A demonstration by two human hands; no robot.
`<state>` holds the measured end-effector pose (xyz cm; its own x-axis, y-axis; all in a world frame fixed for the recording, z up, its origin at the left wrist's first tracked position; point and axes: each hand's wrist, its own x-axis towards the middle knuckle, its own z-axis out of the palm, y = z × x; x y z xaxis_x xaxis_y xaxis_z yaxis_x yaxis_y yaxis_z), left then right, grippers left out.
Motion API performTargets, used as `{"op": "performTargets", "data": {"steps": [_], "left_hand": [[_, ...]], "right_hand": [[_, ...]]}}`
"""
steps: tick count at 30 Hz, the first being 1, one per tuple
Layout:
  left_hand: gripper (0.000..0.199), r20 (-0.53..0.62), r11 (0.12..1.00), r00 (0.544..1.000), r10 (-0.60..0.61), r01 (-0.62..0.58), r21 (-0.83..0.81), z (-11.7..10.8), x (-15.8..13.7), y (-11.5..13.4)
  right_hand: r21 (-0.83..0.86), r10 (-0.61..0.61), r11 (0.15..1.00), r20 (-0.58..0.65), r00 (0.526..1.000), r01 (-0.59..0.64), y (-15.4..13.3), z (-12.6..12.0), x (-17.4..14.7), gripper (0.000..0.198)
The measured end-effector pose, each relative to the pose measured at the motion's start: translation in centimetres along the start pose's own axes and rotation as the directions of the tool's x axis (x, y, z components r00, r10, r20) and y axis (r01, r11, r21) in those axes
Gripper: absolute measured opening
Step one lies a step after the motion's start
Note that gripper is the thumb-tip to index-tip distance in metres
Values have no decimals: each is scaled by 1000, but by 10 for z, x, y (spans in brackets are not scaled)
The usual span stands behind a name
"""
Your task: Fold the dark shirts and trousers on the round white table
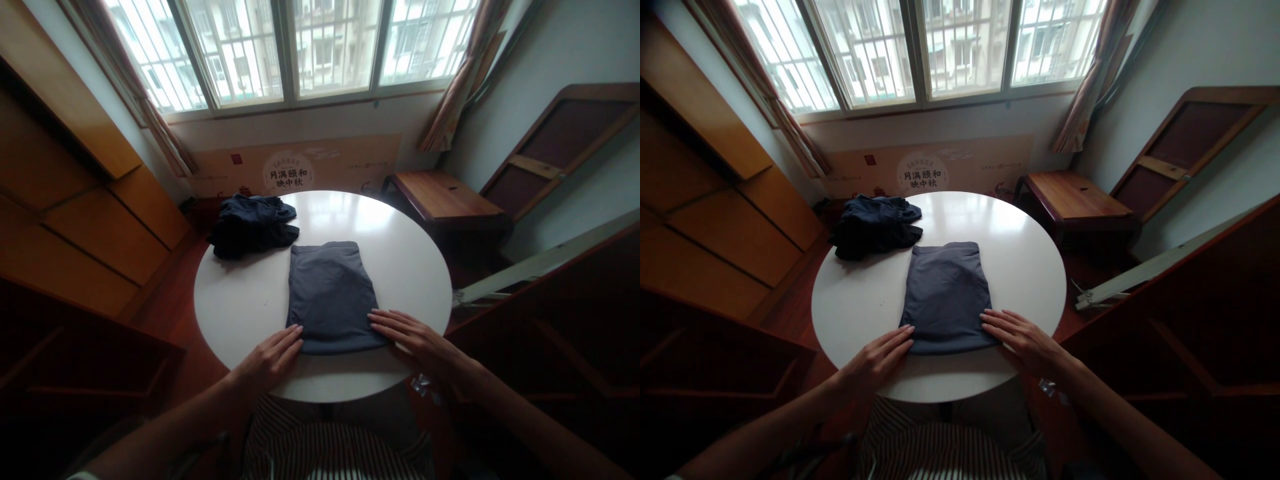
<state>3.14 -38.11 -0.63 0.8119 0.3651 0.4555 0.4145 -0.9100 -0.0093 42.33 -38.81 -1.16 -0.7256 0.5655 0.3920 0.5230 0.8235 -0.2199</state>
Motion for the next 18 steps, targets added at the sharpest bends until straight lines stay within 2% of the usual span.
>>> {"op": "performTargets", "data": {"steps": [3,5,8,11,13,15,17,18], "left_hand": [[48,68,990,988,-142,142,4,0,5,1],[48,71,989,986,-148,146,31,2,7,0],[44,-15,994,994,-112,112,-17,-3,11,-4],[32,-152,969,970,-190,161,-186,-30,26,-6],[25,-245,936,924,-293,225,-271,-60,47,-8],[20,-330,905,860,-390,292,-310,-94,76,-13],[18,-426,886,787,-447,321,-335,-123,111,-27],[19,-479,879,747,-462,314,-359,-133,128,-38]], "right_hand": [[25,-9,1000,-18,1000,10,5,6,7,44],[71,-45,996,-65,997,50,5,10,13,40],[204,-4,978,-176,984,41,-1,8,22,36],[379,176,924,-293,940,-54,-15,-11,34,29],[454,337,880,-388,858,-140,-25,-32,46,21],[460,464,862,-544,700,-214,-32,-58,66,12],[455,513,855,-678,527,-247,-34,-87,91,10],[483,532,844,-688,494,-235,-33,-100,106,12]]}}
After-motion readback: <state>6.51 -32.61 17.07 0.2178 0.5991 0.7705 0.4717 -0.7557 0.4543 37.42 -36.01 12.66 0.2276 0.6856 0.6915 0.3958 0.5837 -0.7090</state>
